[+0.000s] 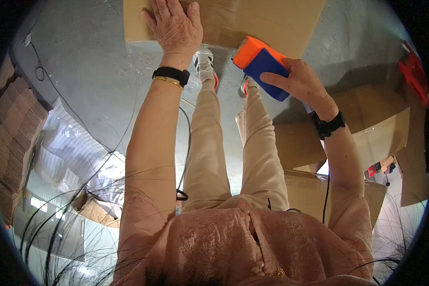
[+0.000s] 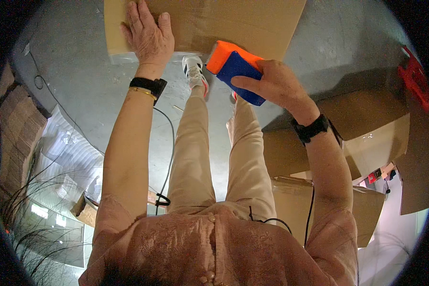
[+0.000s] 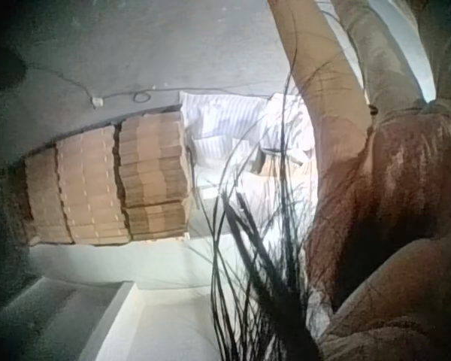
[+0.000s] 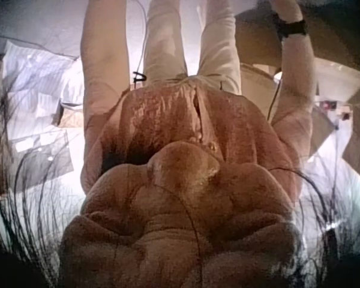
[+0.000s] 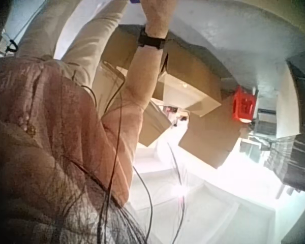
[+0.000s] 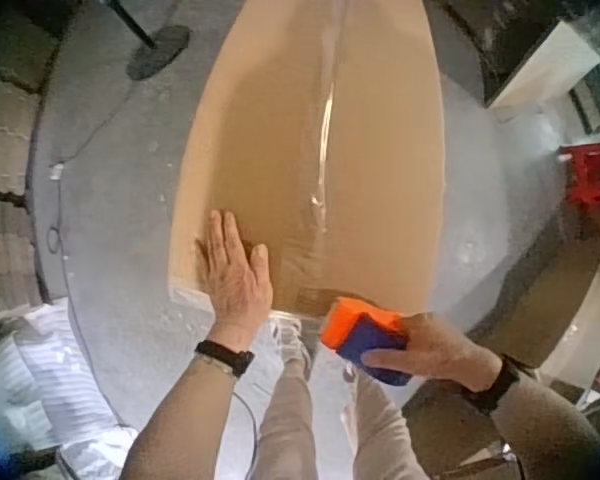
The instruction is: Use a tape dispenser to seal cardboard boxes.
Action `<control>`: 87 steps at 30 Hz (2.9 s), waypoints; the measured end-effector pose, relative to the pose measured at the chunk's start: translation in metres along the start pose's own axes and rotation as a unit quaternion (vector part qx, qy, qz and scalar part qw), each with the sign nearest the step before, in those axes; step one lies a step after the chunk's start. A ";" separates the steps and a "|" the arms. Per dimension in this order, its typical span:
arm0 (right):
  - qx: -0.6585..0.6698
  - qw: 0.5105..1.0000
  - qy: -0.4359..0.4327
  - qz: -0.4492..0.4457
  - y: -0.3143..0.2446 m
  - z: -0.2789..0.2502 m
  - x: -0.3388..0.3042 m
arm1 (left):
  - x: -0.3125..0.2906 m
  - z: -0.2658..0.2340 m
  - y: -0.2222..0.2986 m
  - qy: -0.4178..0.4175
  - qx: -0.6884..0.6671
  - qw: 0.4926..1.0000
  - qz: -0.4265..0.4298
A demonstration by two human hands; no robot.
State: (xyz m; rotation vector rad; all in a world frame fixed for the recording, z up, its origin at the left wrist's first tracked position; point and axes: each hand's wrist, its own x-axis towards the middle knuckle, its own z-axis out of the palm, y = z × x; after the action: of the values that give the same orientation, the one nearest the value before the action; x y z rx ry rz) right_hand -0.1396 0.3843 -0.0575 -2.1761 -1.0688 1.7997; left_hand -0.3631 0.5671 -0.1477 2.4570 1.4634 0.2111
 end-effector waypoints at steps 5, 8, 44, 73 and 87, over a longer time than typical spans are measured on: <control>-0.081 0.996 0.030 -0.007 -0.007 0.000 -0.005 | -0.004 0.022 -0.001 0.031 0.028 0.999 -0.014; -0.067 0.998 0.013 -0.001 -0.008 -0.004 0.001 | 0.001 0.028 -0.008 0.025 0.052 0.998 -0.021; 0.060 0.998 -0.013 0.003 0.167 -0.090 -0.062 | 0.004 0.033 -0.022 0.047 0.031 0.998 0.020; 0.020 0.998 -0.061 0.017 0.167 -0.084 0.019 | 0.012 0.019 -0.016 -0.037 0.025 0.999 -0.017; 0.028 0.988 -0.150 0.016 0.169 -0.103 0.013 | -0.037 0.081 0.155 -0.066 0.004 0.949 0.309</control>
State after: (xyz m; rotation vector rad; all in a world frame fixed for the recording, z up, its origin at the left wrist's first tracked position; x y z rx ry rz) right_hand 0.0274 0.3007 -0.1249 -1.9420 -1.0268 2.1953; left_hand -0.2299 0.4515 -0.1773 2.7993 0.6027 0.1542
